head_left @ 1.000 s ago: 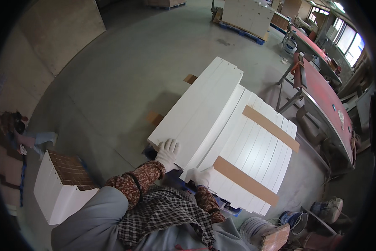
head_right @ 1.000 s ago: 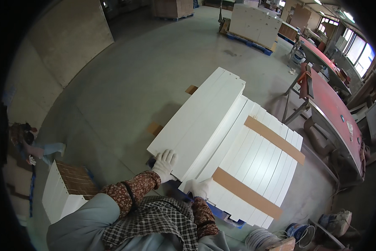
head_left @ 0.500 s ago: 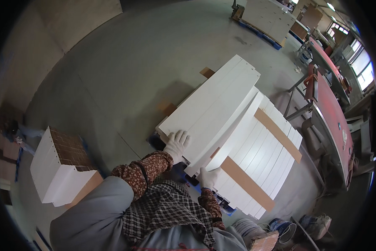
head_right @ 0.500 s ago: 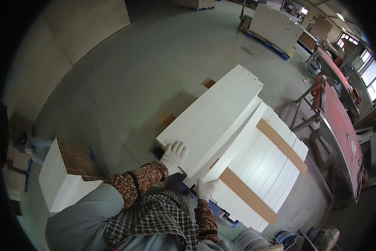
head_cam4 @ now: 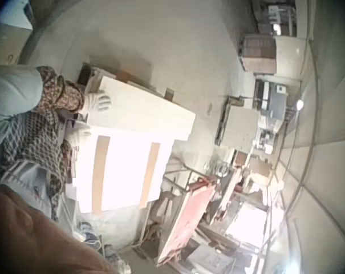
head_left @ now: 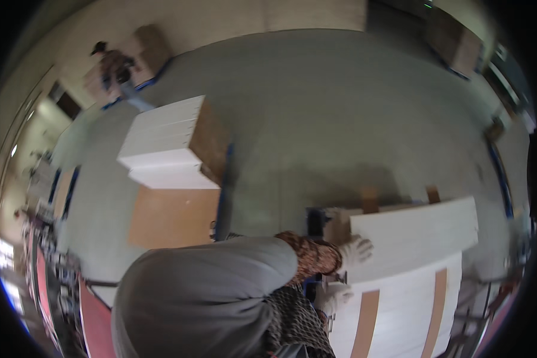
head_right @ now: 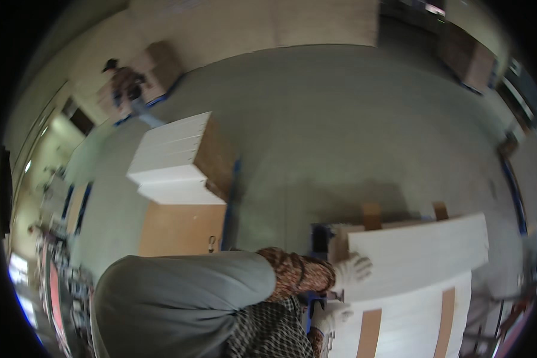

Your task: Moving and stacking white furniture panels from one pallet to another in a workshop.

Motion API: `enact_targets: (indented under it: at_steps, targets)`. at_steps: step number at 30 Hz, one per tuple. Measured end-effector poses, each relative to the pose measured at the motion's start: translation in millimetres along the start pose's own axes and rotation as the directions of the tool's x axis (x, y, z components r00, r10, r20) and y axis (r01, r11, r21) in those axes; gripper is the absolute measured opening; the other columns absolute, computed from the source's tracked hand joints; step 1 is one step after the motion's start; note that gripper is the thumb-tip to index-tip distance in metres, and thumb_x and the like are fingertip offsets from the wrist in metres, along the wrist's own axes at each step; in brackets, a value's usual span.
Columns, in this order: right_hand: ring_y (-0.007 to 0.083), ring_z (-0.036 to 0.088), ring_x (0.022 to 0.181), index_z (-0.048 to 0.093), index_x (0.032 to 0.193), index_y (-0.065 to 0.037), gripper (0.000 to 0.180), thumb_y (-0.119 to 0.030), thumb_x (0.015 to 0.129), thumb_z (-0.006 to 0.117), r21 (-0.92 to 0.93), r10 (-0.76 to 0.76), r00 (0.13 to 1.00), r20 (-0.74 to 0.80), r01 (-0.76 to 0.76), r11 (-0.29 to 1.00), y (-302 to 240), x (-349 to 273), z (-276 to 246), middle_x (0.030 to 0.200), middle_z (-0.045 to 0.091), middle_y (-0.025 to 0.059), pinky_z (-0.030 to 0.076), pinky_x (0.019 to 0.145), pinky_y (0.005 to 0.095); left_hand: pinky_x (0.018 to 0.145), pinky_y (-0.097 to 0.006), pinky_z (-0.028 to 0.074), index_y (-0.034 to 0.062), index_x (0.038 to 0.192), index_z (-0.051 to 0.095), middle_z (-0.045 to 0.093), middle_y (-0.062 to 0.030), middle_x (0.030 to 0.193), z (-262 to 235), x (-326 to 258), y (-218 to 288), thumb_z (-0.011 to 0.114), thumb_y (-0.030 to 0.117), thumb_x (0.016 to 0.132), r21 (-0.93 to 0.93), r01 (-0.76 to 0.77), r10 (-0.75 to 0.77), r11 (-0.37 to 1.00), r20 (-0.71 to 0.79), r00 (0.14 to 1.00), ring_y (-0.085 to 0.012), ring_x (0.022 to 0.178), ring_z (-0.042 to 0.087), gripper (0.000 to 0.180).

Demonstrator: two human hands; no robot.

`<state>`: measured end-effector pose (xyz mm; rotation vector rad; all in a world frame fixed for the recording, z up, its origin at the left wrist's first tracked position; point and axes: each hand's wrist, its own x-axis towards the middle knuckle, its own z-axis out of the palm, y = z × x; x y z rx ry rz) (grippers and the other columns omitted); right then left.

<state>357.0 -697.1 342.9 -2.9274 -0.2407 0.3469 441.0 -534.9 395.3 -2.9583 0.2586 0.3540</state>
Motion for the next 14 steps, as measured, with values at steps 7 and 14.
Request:
enact_targets:
  at_steps: [7,14]
  targets:
    - [0.0428,0.046,0.129,0.022,0.154,0.001,0.114,-0.057,0.072,0.076,-0.121,0.113,0.992,0.061,-0.105,0.987,8,22,0,0.145,0.04,0.0317,0.041,0.107,0.0451,0.115,-0.063,0.021,0.0079,0.158,0.018,0.013,-0.0177,0.166,-33,3,0,0.053,0.033,0.093,0.057,-0.12,0.113,0.991,0.125,0.986,-0.0377,0.152,0.013,0.078]
    - [0.0412,0.052,0.124,0.017,0.154,0.001,0.116,-0.046,0.071,0.083,0.09,0.226,0.958,0.176,-0.244,0.966,-26,75,-37,0.137,0.051,0.0265,0.046,0.103,0.0449,0.11,-0.067,0.022,0.0103,0.156,0.026,0.02,-0.0155,0.164,3,9,-11,0.051,0.044,0.092,0.032,-0.112,0.112,0.993,0.013,0.994,-0.0394,0.151,0.017,0.076]
